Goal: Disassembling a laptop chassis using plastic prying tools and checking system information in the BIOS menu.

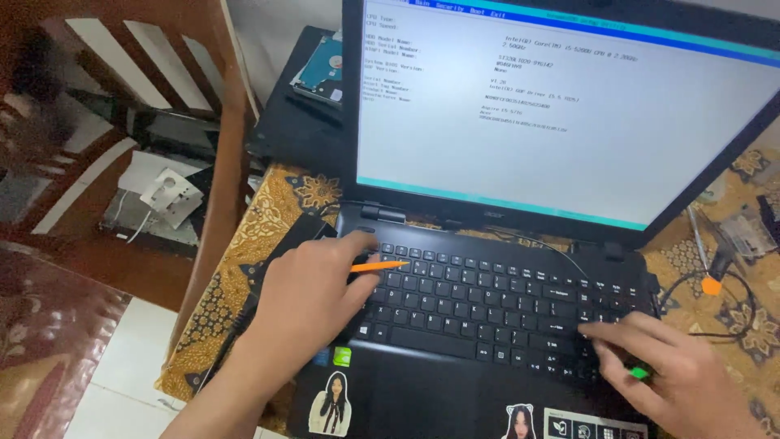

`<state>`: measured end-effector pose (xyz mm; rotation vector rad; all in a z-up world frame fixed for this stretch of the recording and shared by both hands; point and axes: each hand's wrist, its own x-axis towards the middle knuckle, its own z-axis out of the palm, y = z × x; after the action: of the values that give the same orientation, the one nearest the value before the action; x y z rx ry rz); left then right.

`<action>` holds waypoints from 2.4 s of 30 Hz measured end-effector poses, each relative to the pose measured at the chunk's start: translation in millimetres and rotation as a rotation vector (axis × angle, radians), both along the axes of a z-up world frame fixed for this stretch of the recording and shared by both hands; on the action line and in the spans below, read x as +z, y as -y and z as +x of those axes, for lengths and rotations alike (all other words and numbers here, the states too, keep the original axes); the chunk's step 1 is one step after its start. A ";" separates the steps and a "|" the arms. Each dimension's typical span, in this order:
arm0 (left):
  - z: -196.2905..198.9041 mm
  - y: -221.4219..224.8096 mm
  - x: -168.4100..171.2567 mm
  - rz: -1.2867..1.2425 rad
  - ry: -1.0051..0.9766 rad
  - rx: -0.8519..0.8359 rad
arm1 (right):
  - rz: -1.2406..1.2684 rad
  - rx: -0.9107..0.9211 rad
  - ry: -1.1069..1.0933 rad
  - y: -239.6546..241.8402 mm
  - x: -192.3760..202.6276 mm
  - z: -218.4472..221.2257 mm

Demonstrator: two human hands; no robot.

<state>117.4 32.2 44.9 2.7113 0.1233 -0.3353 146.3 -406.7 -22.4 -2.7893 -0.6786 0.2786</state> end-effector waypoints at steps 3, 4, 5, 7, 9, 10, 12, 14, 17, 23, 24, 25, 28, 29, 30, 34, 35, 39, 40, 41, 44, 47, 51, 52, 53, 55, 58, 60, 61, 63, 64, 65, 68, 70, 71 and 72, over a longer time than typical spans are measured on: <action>0.8 0.1 0.4 -0.046 0.029 -0.026 | -0.125 -0.085 -0.164 -6.0 26.0 -8.0; 1.3 -0.9 1.4 -0.055 0.029 -0.033 | -0.134 -0.093 -0.164 -7.4 31.1 -7.0; 2.2 -0.7 1.3 -0.034 0.077 -0.065 | -0.098 -0.062 -0.184 -7.8 35.2 -5.6; 0.2 2.3 -1.5 -0.036 0.092 -0.139 | -0.075 -0.075 -0.237 -8.4 45.0 -12.5; -1.9 2.0 -5.6 -0.051 0.225 -0.258 | -0.082 -0.070 -0.249 -14.9 52.8 -13.5; -1.3 6.1 -4.2 -0.060 0.222 -0.272 | -0.086 -0.086 -0.253 -14.7 52.6 -16.3; 0.6 10.5 2.5 -0.065 0.079 -0.321 | 0.164 0.035 -0.160 -18.3 54.1 -16.9; 0.8 11.3 -2.5 -0.055 0.109 -0.350 | 0.133 0.033 -0.160 -14.2 49.2 -18.6; -0.4 10.6 -7.8 -0.053 0.185 -0.384 | 0.139 0.049 -0.183 -14.4 47.4 -21.4; 2.3 7.8 -10.8 -0.040 0.353 -0.407 | 0.228 0.114 -0.252 -28.8 39.7 -18.8; 2.4 8.0 -10.8 -0.085 0.326 -0.418 | 0.168 0.079 -0.334 -27.9 34.5 -19.9; 5.1 7.4 -12.2 -0.075 0.334 -0.422 | 0.176 0.079 -0.324 -28.1 33.7 -19.5; 5.7 7.7 -16.5 -0.095 0.326 -0.479 | 0.130 0.081 -0.290 -27.1 33.0 -19.9; 5.7 7.5 -16.1 -0.106 0.301 -0.516 | 0.088 0.050 -0.310 -27.5 32.9 -20.1; 5.6 8.2 -15.8 -0.120 0.277 -0.554 | 0.043 0.016 -0.327 -27.0 33.6 -21.0; 4.5 9.5 -10.3 -0.238 0.247 -0.600 | 0.048 0.045 -0.312 -27.7 34.7 -19.7; 4.5 9.6 -9.7 -0.253 0.230 -0.632 | 0.045 0.055 -0.284 -26.9 34.8 -19.4; 3.6 9.3 -8.7 -0.173 0.317 -0.706 | 0.084 0.062 -0.236 -32.1 41.1 -22.4; 2.4 9.1 -9.6 -0.170 0.323 -0.708 | 0.085 0.061 -0.229 -32.4 40.8 -23.6; 1.5 9.0 -9.8 -0.190 0.320 -0.706 | 0.065 0.060 -0.248 -32.6 41.2 -24.4; 4.0 9.0 -5.2 -0.202 0.300 -0.708 | 0.061 0.047 -0.263 -34.2 44.6 -22.4; 8.3 9.2 -3.6 -0.192 0.262 -0.711 | 0.071 0.029 -0.296 -31.9 42.5 -16.3; 2.7 9.2 -4.6 -0.167 0.272 -0.735 | 0.132 0.048 -0.279 -32.8 41.8 -22.6; 2.5 9.2 -3.1 -0.164 0.283 -0.729 | 0.130 0.055 -0.269 -31.6 40.1 -21.1; 2.4 9.3 -1.2 -0.162 0.269 -0.735 | 0.107 0.042 -0.289 -30.4 38.8 -19.6; 0.8 9.3 0.2 -0.161 0.254 -0.740 | 0.083 0.028 -0.310 -30.1 36.9 -21.0; 0.9 8.0 -0.4 -0.181 0.288 -0.755 | 0.075 -0.014 -0.311 -29.8 35.5 -18.2; 0.9 6.7 -2.9 -0.212 0.272 -0.767 | 0.013 -0.020 -0.395 -24.8 29.5 -15.6; 2.9 6.3 -1.9 -0.209 0.279 -0.766 | 0.013 -0.018 -0.387 -26.1 31.3 -13.2; 1.5 7.1 -3.4 -0.202 0.283 -0.773 | 0.039 -0.032 -0.376 -27.1 32.3 -15.9; 1.1 7.3 -3.3 -0.205 0.280 -0.773 | 0.037 -0.033 -0.380 -27.6 32.4 -16.2; 0.9 7.6 -3.5 -0.214 0.284 -0.766 | 0.046 -0.007 -0.350 -28.0 32.4 -16.4; 0.0 8.6 -3.3 -0.217 0.288 -0.766 | 0.032 -0.006 -0.346 -30.5 34.2 -19.1; 0.2 8.6 -3.5 -0.208 0.297 -0.770 | 0.008 -0.027 -0.361 -30.8 33.9 -18.8; 0.2 8.4 -4.0 -0.208 0.289 -0.770 | 0.015 -0.023 -0.371 -29.8 32.4 -18.3; 0.7 8.0 -4.0 -0.206 0.284 -0.769 | 0.023 -0.017 -0.377 -29.1 31.3 -16.6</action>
<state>118.1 24.2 40.9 2.4554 -0.9887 -0.1511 129.7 -377.7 8.9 -2.6104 -0.5591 0.7630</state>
